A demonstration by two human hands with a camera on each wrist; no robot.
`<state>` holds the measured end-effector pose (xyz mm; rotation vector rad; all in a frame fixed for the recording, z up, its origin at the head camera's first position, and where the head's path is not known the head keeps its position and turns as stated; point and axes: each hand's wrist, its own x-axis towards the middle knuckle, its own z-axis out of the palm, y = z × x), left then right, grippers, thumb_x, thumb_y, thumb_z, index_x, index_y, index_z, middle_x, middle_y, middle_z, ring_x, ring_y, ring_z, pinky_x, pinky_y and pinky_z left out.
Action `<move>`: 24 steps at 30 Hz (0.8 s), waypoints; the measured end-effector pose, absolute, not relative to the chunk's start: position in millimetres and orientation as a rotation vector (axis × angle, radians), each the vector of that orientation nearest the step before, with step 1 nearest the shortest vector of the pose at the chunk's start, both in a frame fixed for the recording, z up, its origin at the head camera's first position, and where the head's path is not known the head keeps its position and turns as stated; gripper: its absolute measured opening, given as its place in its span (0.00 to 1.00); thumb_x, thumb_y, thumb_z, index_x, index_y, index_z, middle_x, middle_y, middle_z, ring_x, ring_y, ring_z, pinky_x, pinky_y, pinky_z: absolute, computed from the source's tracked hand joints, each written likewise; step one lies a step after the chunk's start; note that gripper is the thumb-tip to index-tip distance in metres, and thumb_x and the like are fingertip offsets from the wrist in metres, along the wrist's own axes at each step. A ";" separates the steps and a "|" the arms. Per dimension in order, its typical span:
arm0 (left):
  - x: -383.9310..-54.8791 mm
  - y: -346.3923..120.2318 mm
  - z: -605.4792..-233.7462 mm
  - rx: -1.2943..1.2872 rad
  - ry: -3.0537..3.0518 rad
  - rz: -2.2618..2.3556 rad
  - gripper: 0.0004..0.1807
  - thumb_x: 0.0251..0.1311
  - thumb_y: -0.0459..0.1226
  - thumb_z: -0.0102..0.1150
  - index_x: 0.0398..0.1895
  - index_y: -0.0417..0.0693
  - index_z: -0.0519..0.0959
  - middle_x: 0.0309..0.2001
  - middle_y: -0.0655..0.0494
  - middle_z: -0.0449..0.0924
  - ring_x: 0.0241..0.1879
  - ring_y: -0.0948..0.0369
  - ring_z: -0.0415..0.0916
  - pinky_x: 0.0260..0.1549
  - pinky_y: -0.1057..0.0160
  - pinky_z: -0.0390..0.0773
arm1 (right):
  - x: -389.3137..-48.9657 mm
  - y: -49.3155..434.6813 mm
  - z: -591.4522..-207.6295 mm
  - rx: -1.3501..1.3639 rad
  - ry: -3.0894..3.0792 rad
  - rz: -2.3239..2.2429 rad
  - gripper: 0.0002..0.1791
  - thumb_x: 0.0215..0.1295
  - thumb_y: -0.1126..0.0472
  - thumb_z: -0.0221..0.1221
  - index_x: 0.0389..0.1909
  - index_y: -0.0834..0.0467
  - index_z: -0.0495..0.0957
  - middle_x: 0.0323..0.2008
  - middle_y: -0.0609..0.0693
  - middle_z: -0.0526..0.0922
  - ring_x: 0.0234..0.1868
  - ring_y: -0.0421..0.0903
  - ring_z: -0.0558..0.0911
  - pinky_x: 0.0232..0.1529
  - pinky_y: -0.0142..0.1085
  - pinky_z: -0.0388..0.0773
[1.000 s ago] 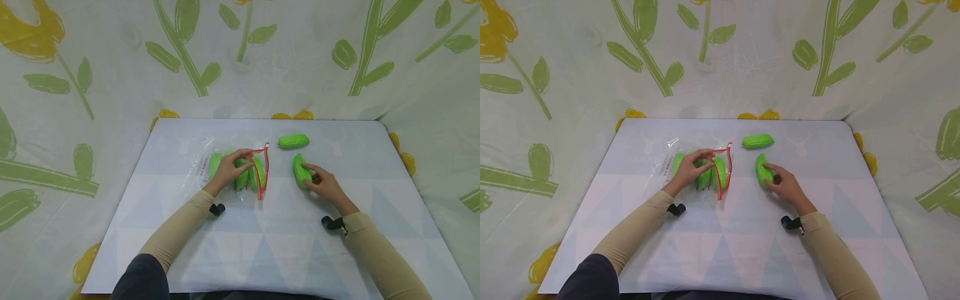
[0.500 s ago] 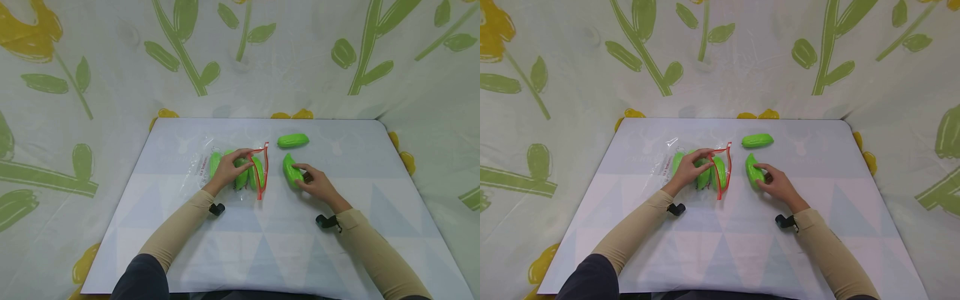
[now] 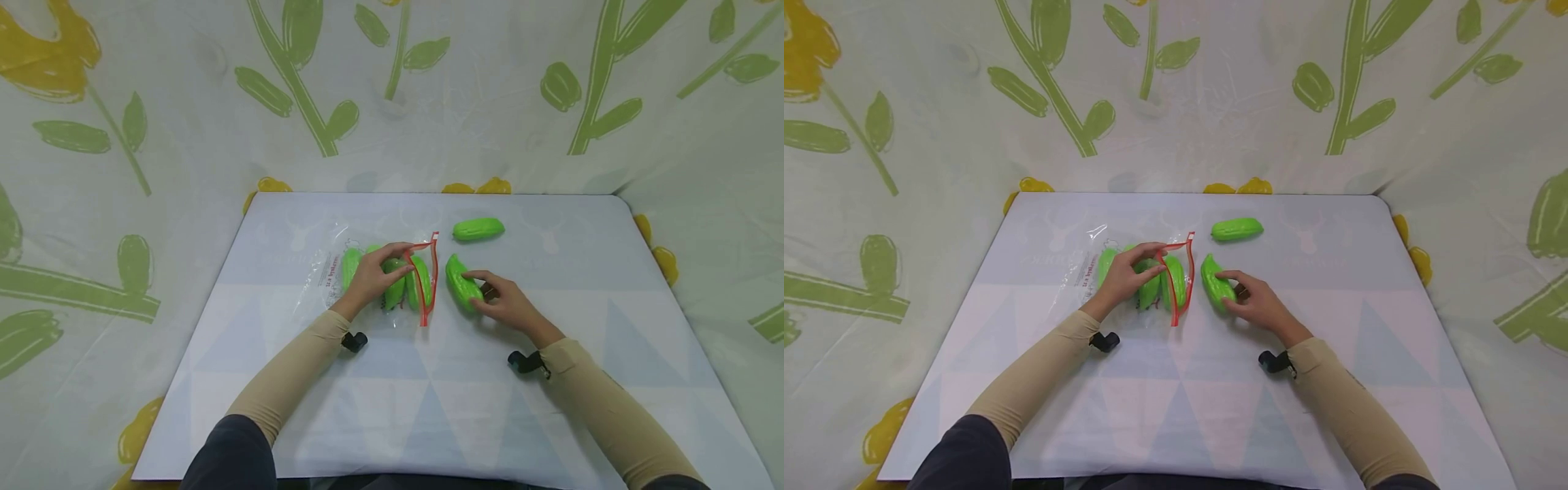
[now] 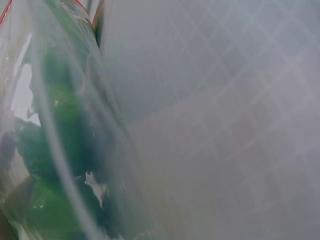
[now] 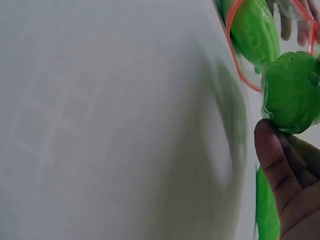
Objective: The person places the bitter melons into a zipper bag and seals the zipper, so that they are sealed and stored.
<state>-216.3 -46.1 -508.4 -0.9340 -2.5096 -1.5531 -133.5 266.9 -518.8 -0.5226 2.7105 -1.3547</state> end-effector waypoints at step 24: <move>-217.8 -47.5 -509.8 -0.946 -2.503 -1.498 0.26 0.64 0.42 0.70 0.66 0.54 0.78 0.54 0.55 0.85 0.56 0.59 0.80 0.61 0.52 0.76 | -146.6 242.8 -524.6 -0.682 2.676 -1.340 0.30 0.65 0.62 0.68 0.68 0.52 0.74 0.64 0.56 0.77 0.43 0.47 0.81 0.43 0.41 0.84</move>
